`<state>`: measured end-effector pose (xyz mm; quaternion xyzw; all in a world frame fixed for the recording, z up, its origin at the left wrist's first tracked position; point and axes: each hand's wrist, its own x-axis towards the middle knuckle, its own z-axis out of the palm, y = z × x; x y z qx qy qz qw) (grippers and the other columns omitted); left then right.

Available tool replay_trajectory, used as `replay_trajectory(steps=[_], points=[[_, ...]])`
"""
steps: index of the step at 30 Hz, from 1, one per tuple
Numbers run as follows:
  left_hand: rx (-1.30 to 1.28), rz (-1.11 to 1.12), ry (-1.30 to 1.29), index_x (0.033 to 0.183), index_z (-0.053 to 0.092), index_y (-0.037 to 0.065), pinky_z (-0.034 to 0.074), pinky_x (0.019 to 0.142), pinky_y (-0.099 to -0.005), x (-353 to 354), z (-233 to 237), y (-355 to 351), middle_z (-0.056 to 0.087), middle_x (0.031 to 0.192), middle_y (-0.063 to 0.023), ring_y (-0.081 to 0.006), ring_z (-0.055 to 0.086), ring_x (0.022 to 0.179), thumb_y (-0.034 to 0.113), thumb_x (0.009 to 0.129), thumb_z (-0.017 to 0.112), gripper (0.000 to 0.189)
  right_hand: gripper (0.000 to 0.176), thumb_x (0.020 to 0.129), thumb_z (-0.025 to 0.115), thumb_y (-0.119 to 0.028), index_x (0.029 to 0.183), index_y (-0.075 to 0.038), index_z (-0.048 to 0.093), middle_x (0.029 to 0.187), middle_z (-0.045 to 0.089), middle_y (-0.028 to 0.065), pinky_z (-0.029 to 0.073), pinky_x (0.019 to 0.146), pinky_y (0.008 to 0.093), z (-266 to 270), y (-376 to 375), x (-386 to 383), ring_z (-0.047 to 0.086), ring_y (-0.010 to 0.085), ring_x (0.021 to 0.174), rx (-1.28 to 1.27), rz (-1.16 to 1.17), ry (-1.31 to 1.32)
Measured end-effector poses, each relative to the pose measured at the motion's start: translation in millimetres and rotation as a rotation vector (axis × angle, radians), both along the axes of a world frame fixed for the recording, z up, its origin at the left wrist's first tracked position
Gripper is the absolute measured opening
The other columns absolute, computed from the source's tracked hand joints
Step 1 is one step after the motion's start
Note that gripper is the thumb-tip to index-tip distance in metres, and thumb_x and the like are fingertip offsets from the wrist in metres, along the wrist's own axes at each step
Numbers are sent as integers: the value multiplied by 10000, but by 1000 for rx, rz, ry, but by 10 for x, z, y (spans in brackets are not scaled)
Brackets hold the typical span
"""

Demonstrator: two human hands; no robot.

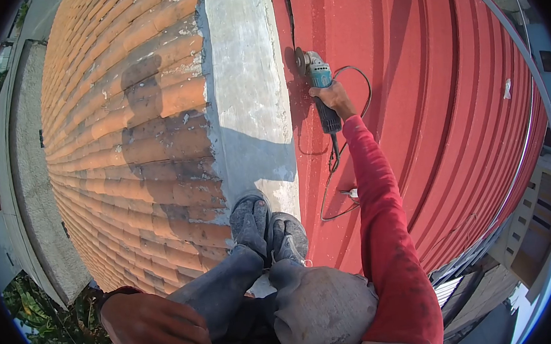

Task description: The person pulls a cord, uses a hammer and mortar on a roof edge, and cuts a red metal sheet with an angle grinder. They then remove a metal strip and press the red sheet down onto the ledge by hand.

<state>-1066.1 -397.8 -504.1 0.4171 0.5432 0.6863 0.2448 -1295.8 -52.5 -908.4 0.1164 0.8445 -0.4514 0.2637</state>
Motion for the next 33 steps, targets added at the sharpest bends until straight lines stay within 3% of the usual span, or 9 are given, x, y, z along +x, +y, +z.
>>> replay_trajectory(steps=[13,16,33], points=[[-4,-11,-2,820,641,68,433,603,-309,51,-7,-9,581,739,-13,-164,576,649,293,797,715,238,358,728,746,-242,940,13,614,749,608,58,481,577,326,90,4,168,577,165,609,-13,-4,-57],[3,10,4,815,638,69,431,595,-308,78,-8,0,575,734,-11,-164,573,646,289,789,716,235,361,691,760,-283,865,12,647,748,638,70,482,600,328,111,6,223,592,168,634,2,-25,-34],[1,6,2,804,637,69,431,584,-310,62,16,62,578,720,-15,-170,576,632,249,765,693,192,345,704,766,-258,889,0,632,727,614,53,476,568,319,-89,88,385,572,156,600,-22,-36,-58]])
